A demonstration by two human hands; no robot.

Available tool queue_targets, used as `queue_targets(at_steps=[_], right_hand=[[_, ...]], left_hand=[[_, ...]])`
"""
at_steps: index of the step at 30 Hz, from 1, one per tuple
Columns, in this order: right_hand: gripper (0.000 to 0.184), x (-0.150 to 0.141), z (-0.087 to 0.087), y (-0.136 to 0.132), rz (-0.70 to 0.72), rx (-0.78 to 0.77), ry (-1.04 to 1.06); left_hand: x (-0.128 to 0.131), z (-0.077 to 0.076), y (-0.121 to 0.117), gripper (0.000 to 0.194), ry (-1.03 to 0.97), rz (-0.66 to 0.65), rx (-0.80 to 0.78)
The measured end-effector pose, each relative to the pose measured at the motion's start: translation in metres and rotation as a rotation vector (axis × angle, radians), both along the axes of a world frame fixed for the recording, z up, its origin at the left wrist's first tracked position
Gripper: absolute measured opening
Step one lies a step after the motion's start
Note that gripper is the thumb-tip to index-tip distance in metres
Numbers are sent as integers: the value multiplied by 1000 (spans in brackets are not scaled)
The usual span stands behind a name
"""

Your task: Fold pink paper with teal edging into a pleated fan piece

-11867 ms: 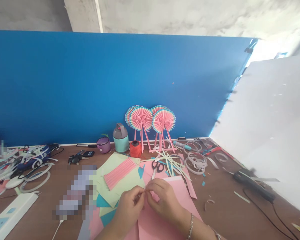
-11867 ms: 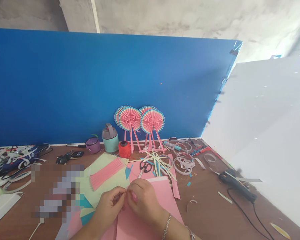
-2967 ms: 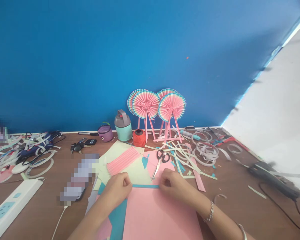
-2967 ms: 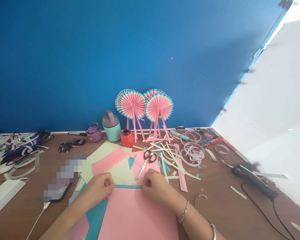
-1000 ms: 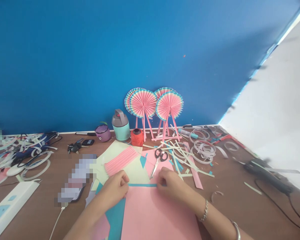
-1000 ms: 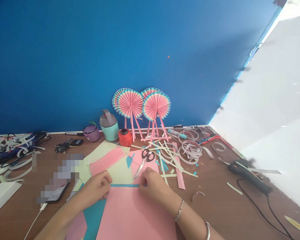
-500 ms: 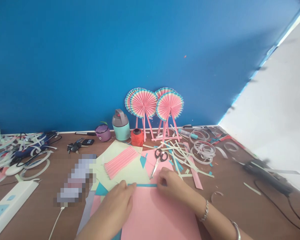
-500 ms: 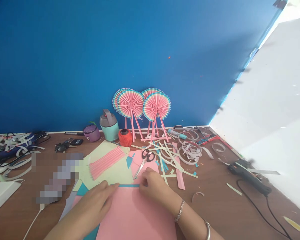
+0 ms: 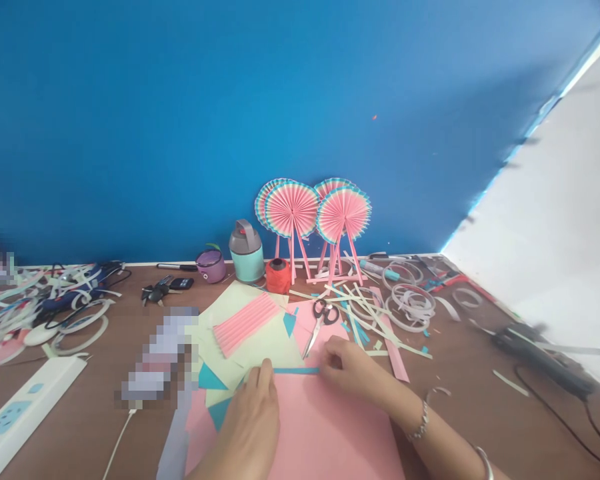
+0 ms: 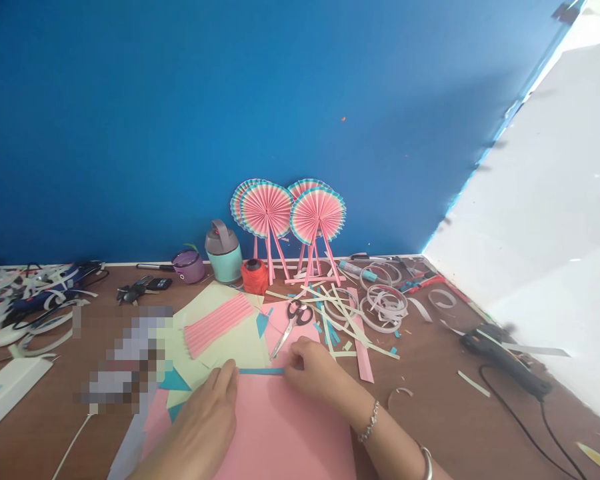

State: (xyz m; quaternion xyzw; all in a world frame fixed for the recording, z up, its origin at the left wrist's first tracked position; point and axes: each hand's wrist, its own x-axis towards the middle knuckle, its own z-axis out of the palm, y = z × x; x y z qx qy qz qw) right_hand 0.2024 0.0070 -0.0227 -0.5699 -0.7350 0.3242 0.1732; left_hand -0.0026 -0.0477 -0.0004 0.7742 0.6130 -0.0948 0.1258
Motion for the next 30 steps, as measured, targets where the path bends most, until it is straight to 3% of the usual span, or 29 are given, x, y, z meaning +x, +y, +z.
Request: queue_targets(at_steps=[5,12,16,20,30], right_hand=[[13,1,2,0,-2,3,-14],[14,-1,2,0,-12,-4,-39],[14,0,0,0,-9,-7,-40],[13,1,-3,1,-1,-12,-27],[12,-2,4,-2,-19,-37,-35]], left_hand=[[1,-7,-1,60,33,-25,74],[-1,-10,-3,45,159,-172,313],[3,-7,-2,43,192,-139,287],[4,-7,-3,54,177,-145,299],[6,-24,-9,53,202,-178,415]])
